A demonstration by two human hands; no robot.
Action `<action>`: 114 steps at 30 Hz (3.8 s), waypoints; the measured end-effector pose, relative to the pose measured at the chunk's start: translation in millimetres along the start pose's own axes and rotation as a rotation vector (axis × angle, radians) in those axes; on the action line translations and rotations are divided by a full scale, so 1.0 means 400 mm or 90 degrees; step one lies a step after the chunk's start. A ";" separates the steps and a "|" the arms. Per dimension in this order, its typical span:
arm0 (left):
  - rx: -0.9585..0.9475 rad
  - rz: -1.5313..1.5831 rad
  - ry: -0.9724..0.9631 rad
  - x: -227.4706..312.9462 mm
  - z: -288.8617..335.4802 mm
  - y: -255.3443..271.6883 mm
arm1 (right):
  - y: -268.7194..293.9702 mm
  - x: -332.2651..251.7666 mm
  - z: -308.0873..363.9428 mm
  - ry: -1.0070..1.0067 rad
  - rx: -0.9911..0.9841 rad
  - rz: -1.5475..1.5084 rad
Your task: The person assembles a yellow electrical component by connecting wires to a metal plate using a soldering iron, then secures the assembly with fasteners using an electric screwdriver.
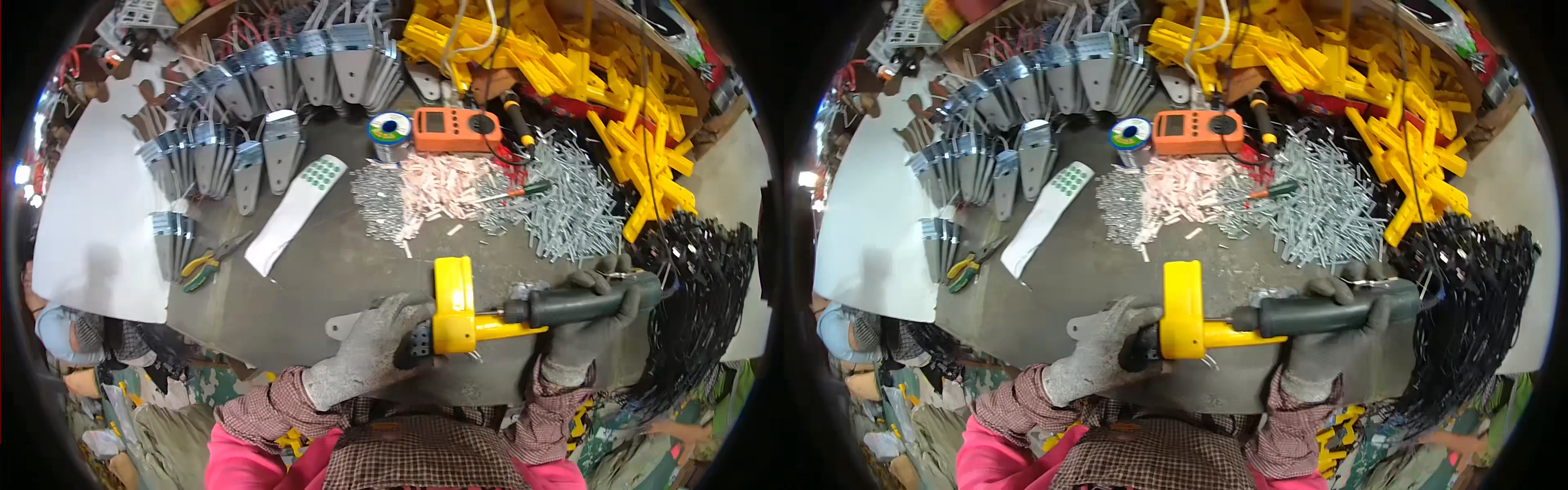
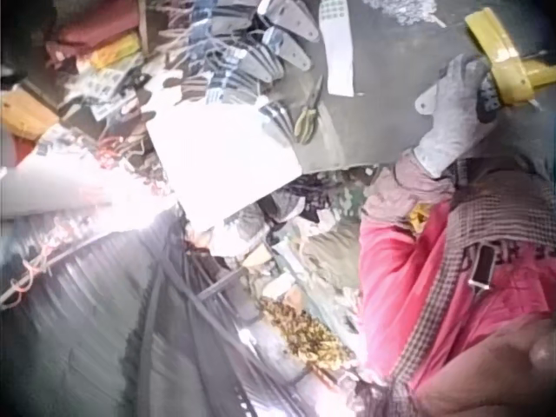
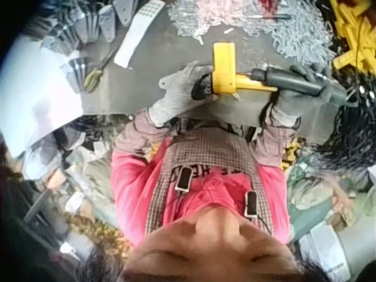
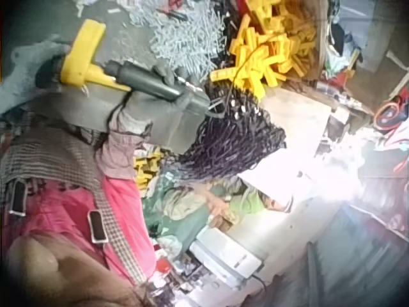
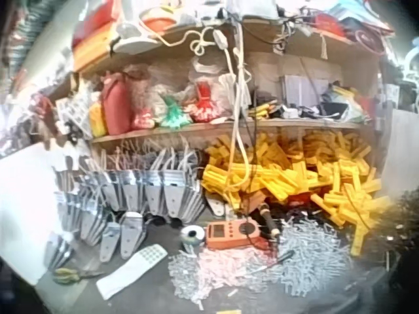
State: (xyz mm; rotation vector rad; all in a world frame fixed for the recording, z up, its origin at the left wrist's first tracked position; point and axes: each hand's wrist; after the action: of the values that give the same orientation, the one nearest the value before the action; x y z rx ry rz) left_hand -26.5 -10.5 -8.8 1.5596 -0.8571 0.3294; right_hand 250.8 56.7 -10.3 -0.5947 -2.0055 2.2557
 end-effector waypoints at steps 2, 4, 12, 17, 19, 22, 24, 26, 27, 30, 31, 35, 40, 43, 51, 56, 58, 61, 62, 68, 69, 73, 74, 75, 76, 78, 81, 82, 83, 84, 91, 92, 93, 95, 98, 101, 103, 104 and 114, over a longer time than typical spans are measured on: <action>0.071 0.058 0.026 -0.039 -0.015 0.026 | -0.025 0.005 0.015 0.037 0.052 0.028; 0.198 0.142 0.080 -0.070 -0.085 0.073 | -0.011 0.010 0.011 0.057 0.060 0.060; -0.069 -0.492 -0.029 -0.162 -0.163 0.108 | 0.002 0.009 0.005 0.027 0.040 0.056; -0.031 -0.444 -0.010 -0.156 -0.183 0.118 | 0.002 0.011 0.003 0.000 0.006 0.029; -0.050 -0.470 -0.062 -0.158 -0.178 0.114 | 0.000 0.014 0.001 -0.001 0.002 0.029; -0.103 -0.517 -0.121 -0.164 -0.192 0.117 | -0.002 0.012 0.003 -0.010 -0.009 0.030; -0.084 -0.425 -0.054 -0.187 -0.206 0.121 | 0.000 0.013 0.005 -0.023 -0.018 0.031; -0.091 -0.419 0.000 -0.164 -0.208 0.118 | 0.007 0.007 -0.003 -0.023 -0.008 0.027; -0.004 -0.391 -0.033 -0.152 -0.186 0.110 | 0.006 0.009 0.000 -0.023 -0.006 0.030; 0.193 -0.036 -0.050 -0.093 -0.081 0.059 | 0.004 0.010 0.010 -0.009 0.015 0.034; 0.160 0.059 0.003 -0.050 -0.040 0.052 | -0.001 0.013 0.012 -0.021 0.005 0.017; 0.190 0.168 0.019 -0.045 -0.007 -0.022 | -0.017 0.021 0.006 -0.060 -0.021 -0.010; 0.172 0.170 0.020 -0.068 0.009 -0.038 | -0.002 0.017 -0.014 -0.089 -0.048 -0.015; 0.188 0.181 -0.005 -0.067 -0.001 -0.034 | -0.023 0.031 -0.011 -0.115 -0.057 -0.046; 0.187 0.160 -0.049 -0.071 0.013 -0.022 | -0.021 0.028 -0.008 -0.127 -0.047 -0.068; 0.149 0.190 -0.036 -0.079 0.010 -0.014 | -0.023 0.035 -0.002 -0.116 -0.043 -0.072; 0.143 0.183 -0.037 -0.080 0.014 -0.013 | -0.018 0.033 -0.004 -0.126 -0.041 -0.081; 0.131 0.190 -0.034 -0.084 0.010 -0.014 | -0.018 0.037 -0.003 -0.121 -0.029 -0.081; 0.126 0.202 -0.032 -0.085 0.007 -0.013 | -0.018 0.038 -0.004 -0.120 -0.034 -0.071; 0.170 0.220 -0.107 -0.079 -0.008 -0.008 | -0.008 0.036 -0.013 -0.099 -0.053 -0.046; 0.173 0.210 -0.112 -0.077 -0.002 -0.010 | -0.007 0.036 -0.013 -0.085 -0.050 -0.028; 0.109 0.292 0.028 -0.079 -0.007 0.008 | -0.030 0.036 0.000 0.005 0.035 0.033; 0.037 0.399 0.153 -0.077 -0.020 0.027 | -0.029 0.030 0.003 0.005 0.026 0.021; 0.061 0.529 0.259 -0.068 -0.035 0.049 | -0.025 0.021 0.008 0.011 -0.015 0.002; 0.176 0.337 0.122 -0.104 -0.056 0.052 | -0.022 0.009 0.009 0.018 -0.057 -0.015; 0.264 -0.208 -0.110 -0.143 -0.127 0.078 | -0.002 -0.019 0.019 0.026 -0.102 -0.045; 0.128 -0.395 -0.136 -0.178 -0.152 0.067 | 0.008 -0.027 0.033 0.060 -0.114 -0.062; 0.055 -0.463 -0.142 -0.165 -0.160 0.069 | 0.023 -0.026 0.031 0.045 -0.104 -0.054; -0.023 -0.528 -0.146 -0.145 -0.158 0.071 | 0.036 -0.030 0.042 0.030 -0.088 -0.044; -0.063 -0.559 -0.124 -0.132 -0.171 0.083 | 0.046 -0.035 0.055 0.014 -0.072 -0.033; 0.169 -0.318 -0.068 -0.127 -0.110 0.072 | 0.053 -0.030 0.052 0.004 -0.104 -0.022; 0.264 -0.255 -0.105 -0.106 -0.070 0.051 | 0.052 -0.027 0.052 0.010 -0.101 -0.022; 0.237 -0.104 -0.040 -0.066 -0.027 0.044 | 0.048 -0.027 0.059 0.028 -0.090 -0.022; 0.199 0.113 -0.023 0.004 0.035 0.023 | 0.031 -0.024 0.070 0.019 -0.076 -0.027; 0.233 0.147 -0.050 -0.004 0.067 -0.026 | 0.039 -0.012 0.061 -0.027 -0.116 -0.098; 0.272 0.153 -0.062 -0.018 0.082 -0.039 | 0.047 -0.007 0.068 -0.037 -0.080 -0.079; 0.276 0.163 -0.063 -0.022 0.083 -0.046 | 0.048 -0.003 0.069 -0.040 -0.063 -0.076; 0.284 0.158 -0.064 -0.021 0.082 -0.048 | 0.048 -0.002 0.069 -0.043 -0.069 -0.075; 0.201 0.229 -0.008 -0.020 0.075 -0.030 | 0.015 0.006 0.079 -0.045 -0.073 -0.060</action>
State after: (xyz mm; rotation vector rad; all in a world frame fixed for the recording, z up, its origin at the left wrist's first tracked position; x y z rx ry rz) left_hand -31.8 -36.6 -28.6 1.6924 -1.1394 0.7438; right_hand 239.5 26.9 -14.4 -0.4253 -2.1583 2.1497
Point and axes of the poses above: each hand's wrist, its own z-axis away from the middle knuckle, its own y-axis out of the back of the hand, x = y × z, and after that the axes turned 11 degrees about x, right-handed
